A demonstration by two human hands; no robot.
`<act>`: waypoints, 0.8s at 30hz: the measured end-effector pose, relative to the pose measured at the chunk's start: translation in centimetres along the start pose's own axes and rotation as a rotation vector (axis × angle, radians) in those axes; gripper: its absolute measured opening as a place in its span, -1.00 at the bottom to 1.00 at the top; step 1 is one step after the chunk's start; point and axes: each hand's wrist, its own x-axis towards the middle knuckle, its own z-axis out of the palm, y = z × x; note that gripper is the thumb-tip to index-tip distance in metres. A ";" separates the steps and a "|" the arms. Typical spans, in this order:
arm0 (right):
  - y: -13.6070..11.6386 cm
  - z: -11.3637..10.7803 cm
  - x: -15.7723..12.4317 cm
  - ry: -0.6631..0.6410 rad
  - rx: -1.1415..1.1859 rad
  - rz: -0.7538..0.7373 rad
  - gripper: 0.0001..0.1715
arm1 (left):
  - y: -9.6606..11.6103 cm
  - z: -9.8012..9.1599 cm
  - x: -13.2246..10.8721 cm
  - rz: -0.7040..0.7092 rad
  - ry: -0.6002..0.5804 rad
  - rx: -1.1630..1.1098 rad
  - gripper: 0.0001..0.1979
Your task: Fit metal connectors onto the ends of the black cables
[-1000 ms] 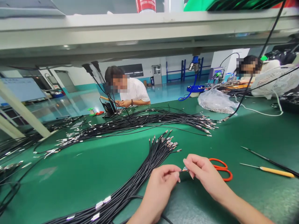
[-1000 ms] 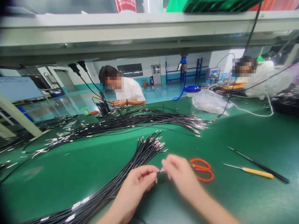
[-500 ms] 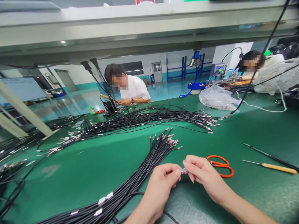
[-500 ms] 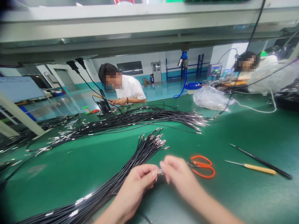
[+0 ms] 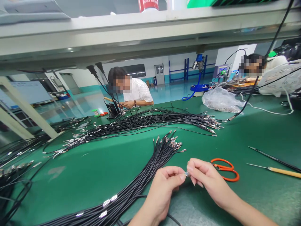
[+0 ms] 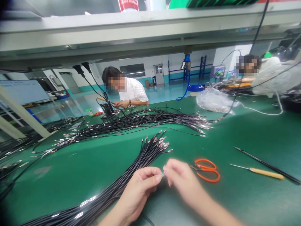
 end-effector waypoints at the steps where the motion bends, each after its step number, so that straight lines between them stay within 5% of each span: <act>1: 0.0 0.0 0.0 0.005 -0.012 -0.010 -0.57 | 0.0 0.0 0.0 0.000 -0.005 -0.005 -0.84; 24: 0.5 0.0 0.0 0.007 -0.081 -0.009 -0.60 | -0.3 -0.3 0.3 -0.034 -0.069 -0.149 -0.86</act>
